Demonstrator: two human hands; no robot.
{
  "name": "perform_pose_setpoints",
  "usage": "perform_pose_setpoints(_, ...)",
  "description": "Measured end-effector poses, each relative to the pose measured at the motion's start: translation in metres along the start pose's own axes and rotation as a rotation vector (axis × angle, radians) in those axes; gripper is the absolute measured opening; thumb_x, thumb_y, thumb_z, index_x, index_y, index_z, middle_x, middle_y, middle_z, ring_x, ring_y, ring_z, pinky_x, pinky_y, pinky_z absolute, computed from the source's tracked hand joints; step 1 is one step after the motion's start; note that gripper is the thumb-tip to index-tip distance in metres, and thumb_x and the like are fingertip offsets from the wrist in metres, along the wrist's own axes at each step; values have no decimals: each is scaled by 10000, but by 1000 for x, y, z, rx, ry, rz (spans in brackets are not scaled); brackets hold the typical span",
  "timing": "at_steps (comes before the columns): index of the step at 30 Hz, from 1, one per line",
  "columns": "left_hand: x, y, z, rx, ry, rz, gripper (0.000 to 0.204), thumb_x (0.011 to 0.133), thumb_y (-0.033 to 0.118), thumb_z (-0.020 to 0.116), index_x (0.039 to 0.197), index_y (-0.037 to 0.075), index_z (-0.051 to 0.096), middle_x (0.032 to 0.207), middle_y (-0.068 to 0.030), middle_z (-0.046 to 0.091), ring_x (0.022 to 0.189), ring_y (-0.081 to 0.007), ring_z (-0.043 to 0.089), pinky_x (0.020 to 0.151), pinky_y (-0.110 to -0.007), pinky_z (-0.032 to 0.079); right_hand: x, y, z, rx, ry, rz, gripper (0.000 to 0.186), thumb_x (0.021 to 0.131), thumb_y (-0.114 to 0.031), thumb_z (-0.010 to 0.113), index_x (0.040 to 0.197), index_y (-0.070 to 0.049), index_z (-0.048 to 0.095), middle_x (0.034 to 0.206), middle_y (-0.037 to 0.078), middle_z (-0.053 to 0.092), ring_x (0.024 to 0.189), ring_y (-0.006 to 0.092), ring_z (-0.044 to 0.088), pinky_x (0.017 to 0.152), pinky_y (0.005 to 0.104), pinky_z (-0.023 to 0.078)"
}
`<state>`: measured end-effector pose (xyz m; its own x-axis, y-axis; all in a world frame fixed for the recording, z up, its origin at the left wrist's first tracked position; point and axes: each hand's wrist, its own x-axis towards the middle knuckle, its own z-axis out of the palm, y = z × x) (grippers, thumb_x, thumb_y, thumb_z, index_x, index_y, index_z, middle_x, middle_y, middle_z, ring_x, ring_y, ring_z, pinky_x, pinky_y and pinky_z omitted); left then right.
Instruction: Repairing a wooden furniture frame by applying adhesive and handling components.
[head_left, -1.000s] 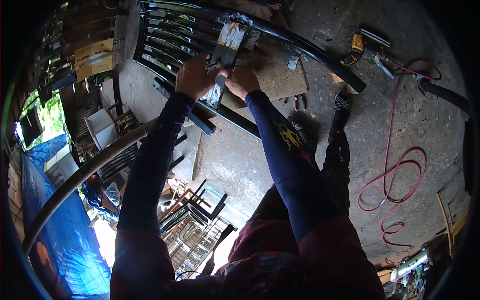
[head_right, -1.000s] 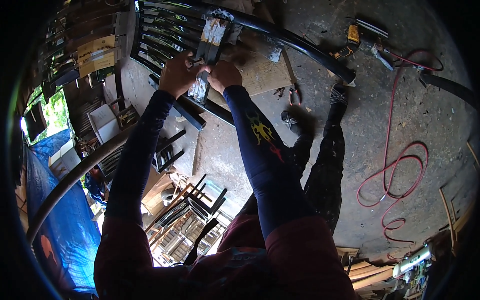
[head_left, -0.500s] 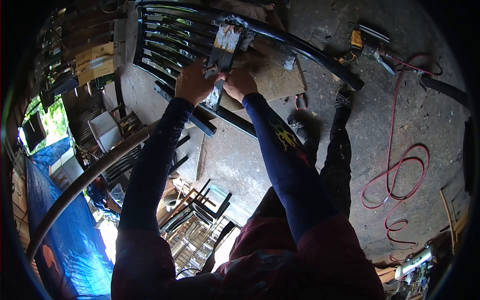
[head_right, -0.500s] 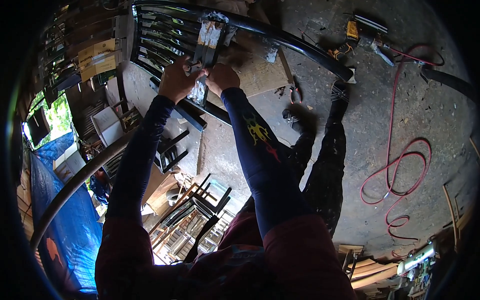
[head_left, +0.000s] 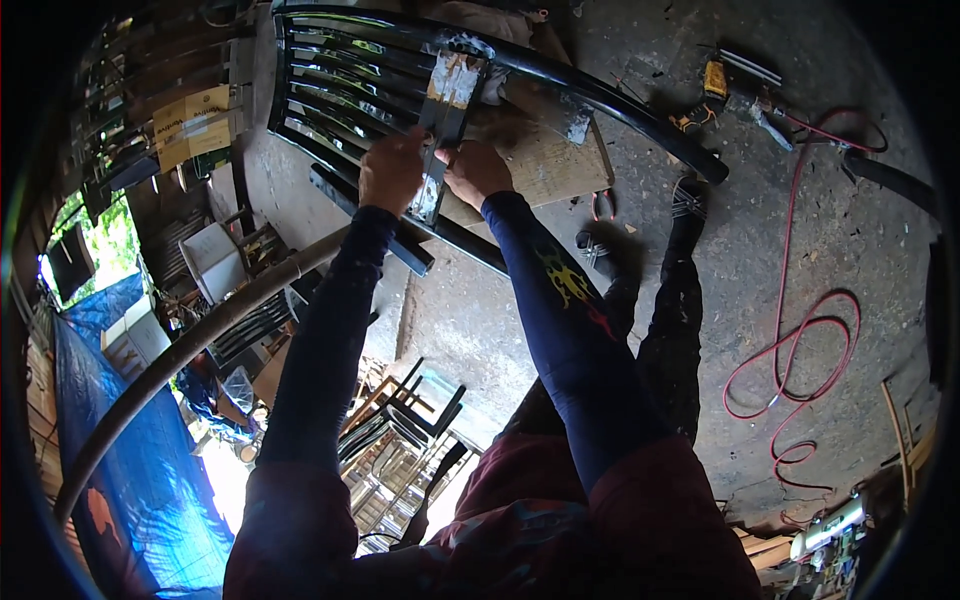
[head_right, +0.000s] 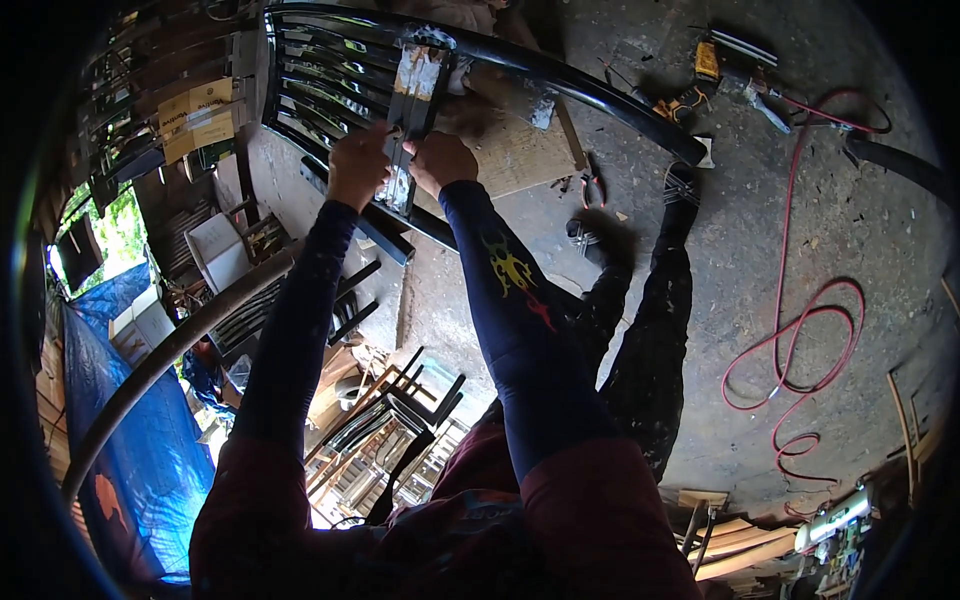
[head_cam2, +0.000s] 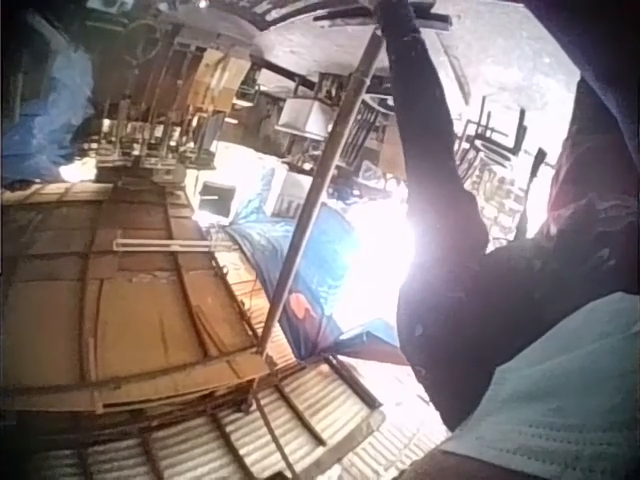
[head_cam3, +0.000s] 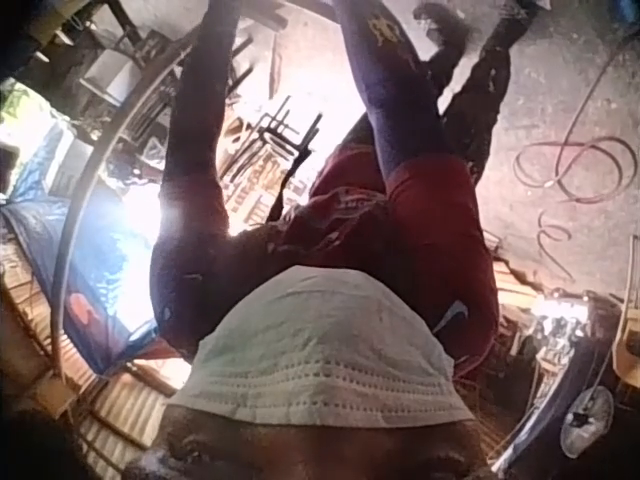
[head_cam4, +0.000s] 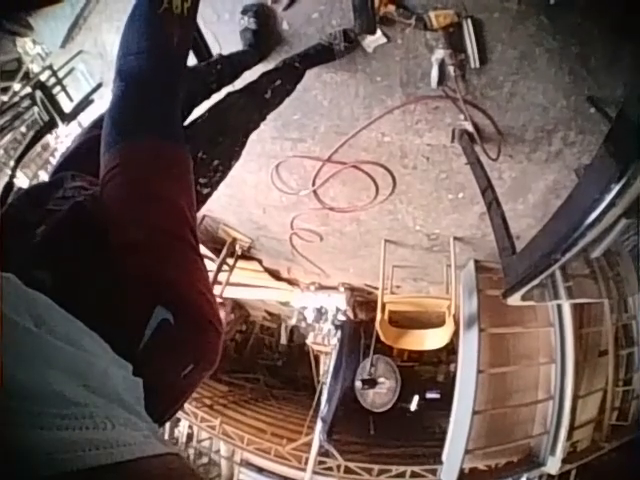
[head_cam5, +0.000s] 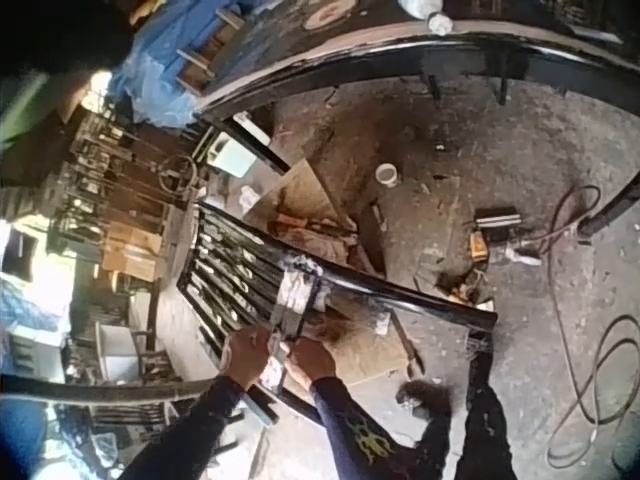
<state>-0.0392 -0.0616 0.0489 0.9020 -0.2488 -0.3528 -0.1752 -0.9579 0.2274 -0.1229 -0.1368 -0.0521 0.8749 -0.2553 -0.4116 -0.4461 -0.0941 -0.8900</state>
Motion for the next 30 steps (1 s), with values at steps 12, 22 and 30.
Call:
perform_pose_setpoints(12, 48, -52, -32, 378, -187, 308, 173, 817, 176, 712, 856, 25, 639, 796, -235, 680, 802, -418, 684, 706, -493, 559, 0, -19, 8, 55, -50, 7, 251, 942, -347, 646, 1003, -136, 767, 1019, 166, 725, 961, 335, 696, 818, 438, 554)
perform_pose_setpoints(22, 27, -16, -16, 885, 44, 875, 176, 890, 156, 637, 776, 21, 628, 696, -170, 669, 687, -347, 689, 613, -471, 533, 4, -1, -3, 61, -61, 78, 216, 923, -337, 669, 986, -158, 771, 1069, 152, 718, 972, 326, 700, 813, 447, 557)
perform_pose_setpoints(30, 1, -2, 3, 166, 188, 547, 149, 952, 146, 658, 870, 25, 623, 621, -113, 585, 601, -303, 648, 557, -418, 513, -2, 11, -5, -18, -22, 14, 217, 940, -309, 623, 1062, -216, 776, 1058, 123, 726, 977, 315, 700, 847, 426, 563)
